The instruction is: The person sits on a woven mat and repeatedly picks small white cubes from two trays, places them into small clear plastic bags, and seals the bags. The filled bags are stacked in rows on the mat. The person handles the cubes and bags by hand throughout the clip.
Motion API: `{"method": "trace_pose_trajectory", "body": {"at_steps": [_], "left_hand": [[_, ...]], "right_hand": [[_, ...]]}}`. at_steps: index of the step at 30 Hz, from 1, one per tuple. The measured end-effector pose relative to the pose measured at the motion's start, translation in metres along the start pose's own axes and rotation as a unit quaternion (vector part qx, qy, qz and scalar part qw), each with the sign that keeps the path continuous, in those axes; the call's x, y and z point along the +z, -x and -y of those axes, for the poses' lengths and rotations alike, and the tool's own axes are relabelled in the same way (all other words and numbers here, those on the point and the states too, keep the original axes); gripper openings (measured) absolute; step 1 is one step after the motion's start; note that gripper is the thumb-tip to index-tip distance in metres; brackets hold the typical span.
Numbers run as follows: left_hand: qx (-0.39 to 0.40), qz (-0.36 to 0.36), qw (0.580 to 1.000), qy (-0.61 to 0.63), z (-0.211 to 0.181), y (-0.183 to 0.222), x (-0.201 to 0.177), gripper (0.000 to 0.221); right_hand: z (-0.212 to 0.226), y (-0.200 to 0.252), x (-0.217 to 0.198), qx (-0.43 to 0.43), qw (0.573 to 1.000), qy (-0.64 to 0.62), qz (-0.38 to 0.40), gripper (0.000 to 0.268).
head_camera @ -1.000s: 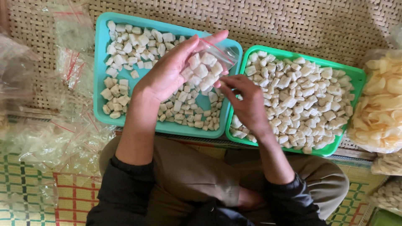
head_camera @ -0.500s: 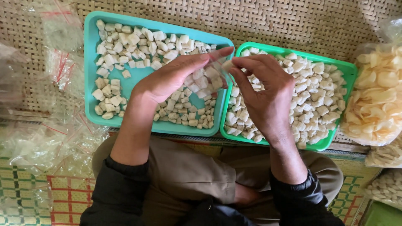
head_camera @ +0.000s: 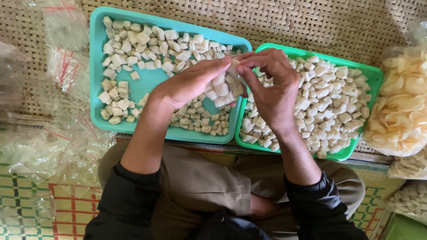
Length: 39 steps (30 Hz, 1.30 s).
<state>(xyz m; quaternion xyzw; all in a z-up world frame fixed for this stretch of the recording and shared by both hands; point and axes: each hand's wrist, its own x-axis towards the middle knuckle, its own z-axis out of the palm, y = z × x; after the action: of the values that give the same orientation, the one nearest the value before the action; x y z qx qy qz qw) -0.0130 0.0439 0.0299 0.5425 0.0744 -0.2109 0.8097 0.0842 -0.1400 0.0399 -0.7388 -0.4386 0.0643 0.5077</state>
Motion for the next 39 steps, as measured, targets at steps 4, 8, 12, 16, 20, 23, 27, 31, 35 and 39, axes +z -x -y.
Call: {"method": "trace_pose_trajectory", "body": {"at_steps": [4, 8, 12, 16, 20, 23, 27, 31, 35, 39], "left_hand": [[0.058, 0.036, 0.998, 0.01, -0.013, 0.007, 0.006, 0.074], [0.07, 0.073, 0.994, 0.028, -0.003, -0.002, 0.008, 0.073], [0.048, 0.042, 0.998, -0.016, 0.021, -0.019, 0.009, 0.075], [0.038, 0.034, 0.998, -0.041, 0.014, -0.015, 0.011, 0.073], [0.025, 0.012, 0.995, -0.097, -0.001, -0.004, 0.014, 0.07], [-0.003, -0.01, 0.987, -0.16, -0.018, 0.0, 0.017, 0.063], [-0.061, -0.041, 0.978, -0.195, -0.018, -0.003, 0.02, 0.048], [-0.079, -0.059, 0.974, -0.201, -0.011, -0.004, 0.016, 0.042], [-0.054, -0.074, 0.982, -0.164, -0.008, -0.004, 0.014, 0.036], [-0.008, -0.084, 0.988, -0.13, -0.011, -0.007, 0.017, 0.041]], "right_hand": [[-0.019, 0.016, 0.001, 0.011, 0.999, -0.033, 0.01, 0.005], [-0.012, 0.026, -0.005, 0.021, 0.996, -0.07, 0.048, 0.016], [-0.01, 0.035, -0.009, 0.039, 0.99, -0.102, 0.088, 0.035], [-0.012, 0.042, -0.001, 0.071, 0.985, -0.129, 0.094, 0.027], [-0.012, 0.041, 0.003, 0.126, 0.969, -0.205, 0.048, 0.026], [-0.021, 0.042, 0.0, 0.145, 0.968, -0.204, 0.019, 0.018], [-0.033, 0.046, -0.003, 0.15, 0.968, -0.203, 0.017, 0.011], [-0.032, 0.041, -0.007, 0.131, 0.973, -0.186, 0.023, 0.011], [-0.028, 0.04, -0.006, 0.138, 0.974, -0.18, -0.003, 0.019], [-0.035, 0.045, -0.002, 0.143, 0.971, -0.188, -0.041, 0.031]]}}
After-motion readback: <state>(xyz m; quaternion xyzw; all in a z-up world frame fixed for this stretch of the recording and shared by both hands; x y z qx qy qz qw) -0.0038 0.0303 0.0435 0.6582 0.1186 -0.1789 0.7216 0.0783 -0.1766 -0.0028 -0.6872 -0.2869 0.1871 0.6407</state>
